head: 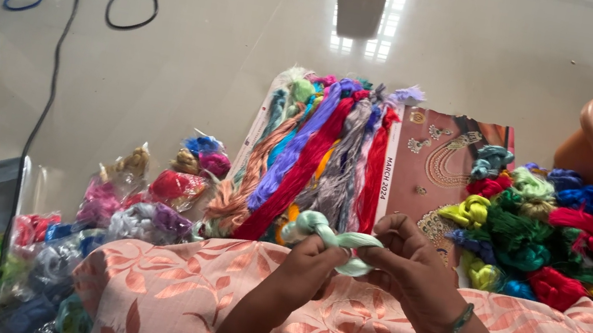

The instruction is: Sorting and bundling colorful fabric strips on the floor.

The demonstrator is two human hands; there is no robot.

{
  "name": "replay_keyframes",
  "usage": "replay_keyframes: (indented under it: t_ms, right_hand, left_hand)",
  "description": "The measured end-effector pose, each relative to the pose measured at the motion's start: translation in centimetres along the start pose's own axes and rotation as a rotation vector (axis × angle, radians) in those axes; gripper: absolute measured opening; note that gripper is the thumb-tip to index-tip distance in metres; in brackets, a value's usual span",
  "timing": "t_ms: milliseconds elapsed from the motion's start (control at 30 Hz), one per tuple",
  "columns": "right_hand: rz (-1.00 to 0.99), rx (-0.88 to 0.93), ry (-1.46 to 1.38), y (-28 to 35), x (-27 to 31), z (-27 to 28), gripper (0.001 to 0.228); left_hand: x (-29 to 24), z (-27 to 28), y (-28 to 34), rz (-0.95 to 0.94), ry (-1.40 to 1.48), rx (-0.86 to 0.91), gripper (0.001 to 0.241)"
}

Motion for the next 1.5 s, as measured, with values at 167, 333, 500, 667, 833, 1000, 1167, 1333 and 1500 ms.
replay_keyframes:
  t_ms: [167, 333, 500, 667, 833, 1000, 1167, 1333, 1500]
  right_hand:
    - [-0.055, -0.071, 0.003, -0.3, -0.8, 0.8, 0.021]
    - [0.118, 0.041, 0.027, -1.5, -2.3, 1.5, 0.013]
    - [0.329, 0.036, 0.324, -0.1, -1.2, -0.6, 0.008]
    - [0.413, -0.117, 0.485, 0.0, -1.3, -0.5, 0.012]
    - [0.520, -0.111, 0.524, 0.8, -0.7, -1.2, 0.016]
    - [0.580, -0.194, 0.809, 2.3, 0.9, -2.4, 0.016]
    - [0.748, -0.169, 1.087, 3.3, 1.6, -3.9, 0.015]
    - [0.693, -0.140, 1.252, 3.0, -0.3, -3.8, 0.020]
    - [0.801, -0.225, 1.361, 3.7, 0.8, -4.4, 0.015]
  left_hand:
    - [1.1, -0.3, -0.5, 0.037, 0.029, 0.158, 0.023]
    - [0.5, 0.4, -1.0, -0.037, -0.055, 0.000, 0.022]
    - [0.6, 1.1, -1.6, -0.153, -0.169, -0.082, 0.026]
    - [-1.6, 0.8, 0.0, -0.188, -0.345, -0.117, 0.029]
    - [-2.3, 0.9, 0.6, -0.240, -0.483, -0.165, 0.035]
    - [-2.6, 0.7, 0.9, -0.283, -0.568, -0.153, 0.037]
    - [-3.1, 0.6, 1.4, -0.261, -0.590, -0.203, 0.037]
    - [-2.3, 0.1, 1.5, -0.500, -0.600, -0.227, 0.033]
    - [-1.2, -0.1, 0.2, -0.194, -0.108, -0.103, 0.026]
Point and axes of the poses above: each hand's wrist, its own y-axis away from the middle knuckle, its own z-axis out of the back of the hand, x = y × z, the point moved 6 cm from there along -y, towards the middle knuckle, and after that the axes turned 9 degrees about -x, right-handed, at the moved point
